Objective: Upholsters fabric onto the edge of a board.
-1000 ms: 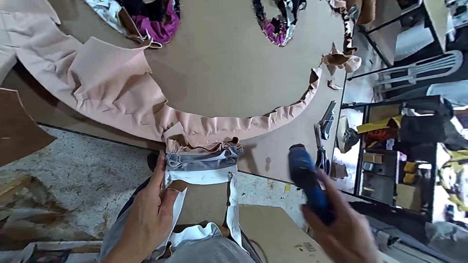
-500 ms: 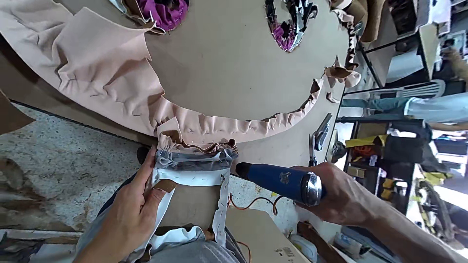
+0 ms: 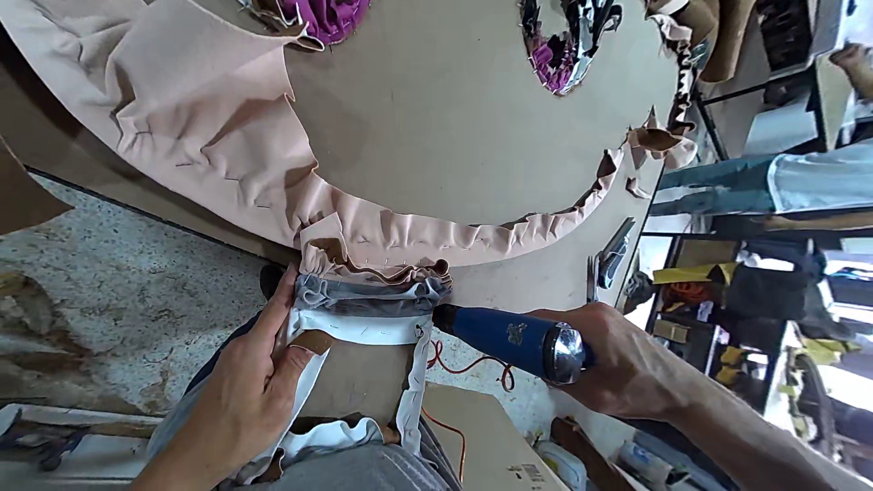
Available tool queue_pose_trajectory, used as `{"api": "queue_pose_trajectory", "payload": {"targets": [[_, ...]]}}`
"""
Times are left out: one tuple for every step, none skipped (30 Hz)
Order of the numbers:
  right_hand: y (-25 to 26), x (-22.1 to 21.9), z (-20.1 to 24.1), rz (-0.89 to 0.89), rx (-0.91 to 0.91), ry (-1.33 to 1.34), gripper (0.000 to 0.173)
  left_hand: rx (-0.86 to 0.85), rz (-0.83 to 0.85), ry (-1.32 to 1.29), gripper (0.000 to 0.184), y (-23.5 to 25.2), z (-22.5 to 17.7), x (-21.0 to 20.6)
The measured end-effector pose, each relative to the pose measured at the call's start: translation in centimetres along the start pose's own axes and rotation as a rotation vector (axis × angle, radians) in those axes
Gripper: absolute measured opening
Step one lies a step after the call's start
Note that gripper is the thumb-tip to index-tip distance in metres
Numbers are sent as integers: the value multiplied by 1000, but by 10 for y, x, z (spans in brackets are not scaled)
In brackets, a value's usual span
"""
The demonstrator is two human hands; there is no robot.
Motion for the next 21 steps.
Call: {"api": "queue_pose_trajectory", "payload": {"targets": [[0, 0, 0, 4, -3, -1, 31, 0, -2, 7, 73, 0, 0, 0], [1, 0, -1, 8, 2, 1, 32, -3, -6, 17, 73, 0, -1, 0], [2, 0, -1, 11, 13, 7, 32, -5, -2, 28, 74, 0, -1, -1], [1, 1, -2, 8, 22, 15, 31, -4, 9, 39, 74, 0, -2, -1], [0, 2, -3, 5, 27, 25, 30, -4, 19, 46, 74, -1, -2, -2], [-2, 3, -3, -1, 27, 37, 29, -3, 27, 45, 74, -1, -3, -3], [-3, 2, -4, -14, 29, 46, 27, -2, 33, 40, 74, -1, -3, -3], [-3, 1, -4, -28, 30, 58, 27, 4, 40, 40, 73, -2, -4, -2], [-4, -1, -4, -37, 27, 75, 27, 14, 47, 46, 71, -3, -4, -1], [-4, -4, -4, -42, 18, 99, 27, 22, 60, 60, 70, -4, -5, -1], [-4, -5, -4, -46, 14, 121, 27, 21, 68, 82, 69, -4, -7, -1], [-4, -7, -4, -49, 11, 139, 27, 16, 74, 102, 69, -4, -8, -1], [-5, -8, -4, -54, 10, 147, 25, 14, 78, 115, 69, -4, -9, -1], [-5, -7, -4, -59, 10, 145, 24, 13, 81, 127, 69, -4, -9, -1], [-6, -7, -4, -62, 16, 137, 23, 5, 78, 136, 69, -4, -10, -1], [-6, -6, -4, -63, 24, 132, 23, -5, 73, 143, 69, -4, -10, -1], [-6, -5, -4, -60, 30, 131, 22, -13, 69, 152, 69, -4, -10, -1], [-6, -4, -4, -56, 34, 125, 21, -19, 64, 159, 69, -4, -10, 0], [-7, -2, -4, -49, 33, 115, 21, -19, 62, 161, 70, -4, -10, -1], [-7, 1, -4, -40, 27, 109, 22, -16, 61, 163, 70, -3, -10, -2], [-8, 3, -5, -32, 25, 104, 22, -19, 56, 160, 70, -3, -9, -3]]}}
Point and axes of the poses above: each hand's wrist, its own y-axis towards the middle knuckle, its own x-axis out of the back of the hand, z = x × y, the point moved 4 cm from there along y, towards the middle knuckle, and after that the axes turned 12 degrees about -y, right-handed, at the moved point
